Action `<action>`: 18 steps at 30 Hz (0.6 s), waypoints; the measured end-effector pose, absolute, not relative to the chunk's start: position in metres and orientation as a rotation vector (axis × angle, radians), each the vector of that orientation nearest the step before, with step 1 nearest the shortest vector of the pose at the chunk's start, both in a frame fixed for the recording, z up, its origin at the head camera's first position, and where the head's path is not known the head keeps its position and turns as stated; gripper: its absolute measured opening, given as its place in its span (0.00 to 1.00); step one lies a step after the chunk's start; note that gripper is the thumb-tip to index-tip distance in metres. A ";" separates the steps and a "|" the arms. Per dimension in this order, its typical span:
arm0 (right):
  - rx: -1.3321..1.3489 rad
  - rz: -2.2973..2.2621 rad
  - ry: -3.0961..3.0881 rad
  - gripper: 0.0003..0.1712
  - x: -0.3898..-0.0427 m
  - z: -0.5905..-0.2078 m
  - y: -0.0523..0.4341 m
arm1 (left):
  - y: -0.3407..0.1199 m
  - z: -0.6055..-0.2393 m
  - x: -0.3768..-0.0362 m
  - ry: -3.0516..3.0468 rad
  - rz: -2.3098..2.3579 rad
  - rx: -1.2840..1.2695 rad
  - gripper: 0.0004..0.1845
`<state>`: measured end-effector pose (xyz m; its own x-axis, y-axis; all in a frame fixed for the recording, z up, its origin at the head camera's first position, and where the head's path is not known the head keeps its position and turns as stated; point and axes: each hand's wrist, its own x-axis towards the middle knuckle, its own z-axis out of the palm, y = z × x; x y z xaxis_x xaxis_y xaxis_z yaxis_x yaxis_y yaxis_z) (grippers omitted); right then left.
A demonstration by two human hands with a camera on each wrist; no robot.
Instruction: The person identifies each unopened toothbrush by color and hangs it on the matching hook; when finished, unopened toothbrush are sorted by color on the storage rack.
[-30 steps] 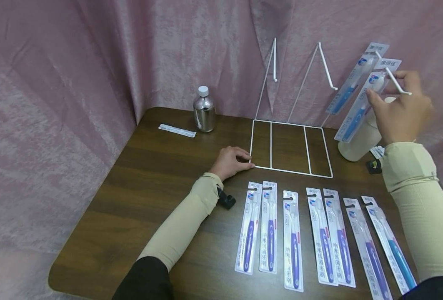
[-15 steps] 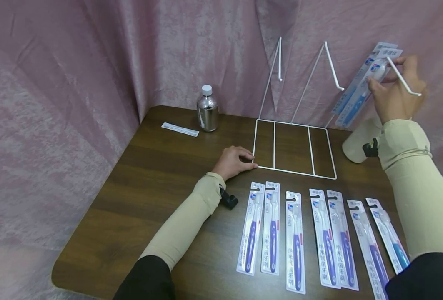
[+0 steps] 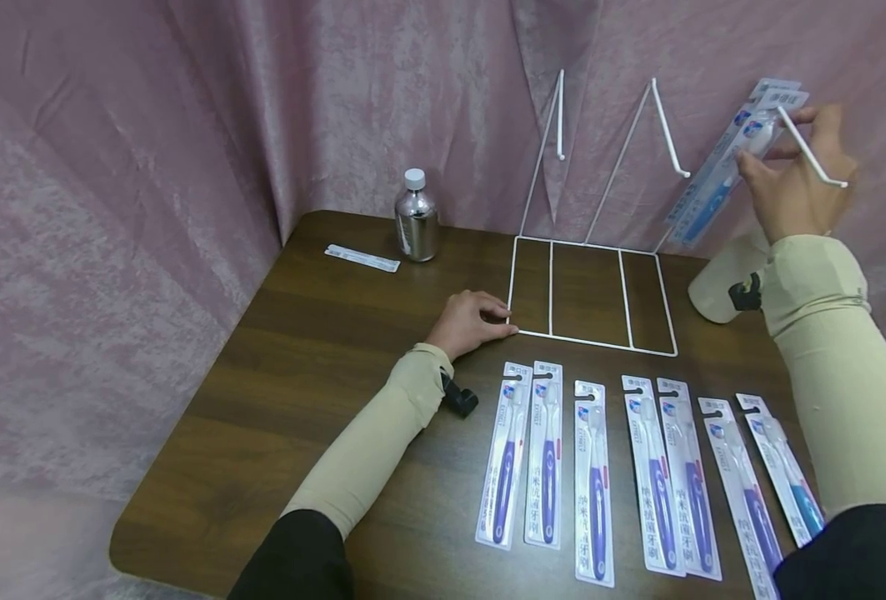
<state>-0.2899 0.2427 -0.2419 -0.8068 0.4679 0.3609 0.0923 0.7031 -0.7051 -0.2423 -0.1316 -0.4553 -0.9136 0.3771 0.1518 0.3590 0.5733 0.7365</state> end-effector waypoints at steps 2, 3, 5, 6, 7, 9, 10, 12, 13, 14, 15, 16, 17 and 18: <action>-0.396 1.020 -2.351 0.32 -0.286 -0.241 0.244 | -0.133 -0.456 -0.242 2.772 1.288 0.651 0.16; -0.380 1.074 -2.330 0.32 -0.282 -0.240 0.245 | -0.133 -0.456 -0.242 2.773 1.294 0.649 0.15; -0.363 1.150 -2.265 0.32 -0.273 -0.240 0.246 | -0.135 -0.457 -0.242 2.778 1.297 0.647 0.15; -0.361 1.167 -2.238 0.32 -0.267 -0.240 0.246 | -0.136 -0.457 -0.241 2.779 1.301 0.645 0.15; -0.364 1.187 -2.209 0.31 -0.259 -0.240 0.246 | -0.136 -0.456 -0.241 2.779 1.301 0.644 0.15; -0.354 1.192 -2.172 0.30 -0.242 -0.242 0.248 | -0.138 -0.455 -0.240 2.778 1.302 0.642 0.15; -0.341 1.160 -2.172 0.29 -0.232 -0.245 0.249 | -0.139 -0.454 -0.240 2.778 1.298 0.642 0.15; -0.295 1.102 -2.217 0.25 -0.210 -0.251 0.255 | -0.142 -0.454 -0.239 2.776 1.296 0.639 0.15; -0.253 1.086 -2.238 0.23 -0.200 -0.256 0.259 | -0.143 -0.454 -0.239 2.779 1.292 0.636 0.15; -0.202 1.041 -2.278 0.21 -0.189 -0.261 0.263 | -0.144 -0.454 -0.239 2.782 1.288 0.634 0.15; -0.132 1.006 -2.309 0.20 -0.180 -0.267 0.269 | -0.146 -0.454 -0.239 2.783 1.290 0.631 0.15; -0.072 0.963 -2.355 0.20 -0.171 -0.274 0.276 | -0.147 -0.455 -0.239 2.787 1.288 0.628 0.15; -0.001 0.955 -2.388 0.18 -0.163 -0.282 0.283 | -0.148 -0.455 -0.239 2.790 1.287 0.625 0.15; 0.065 0.928 -2.438 0.16 -0.155 -0.289 0.290 | -0.149 -0.456 -0.239 2.793 1.289 0.622 0.16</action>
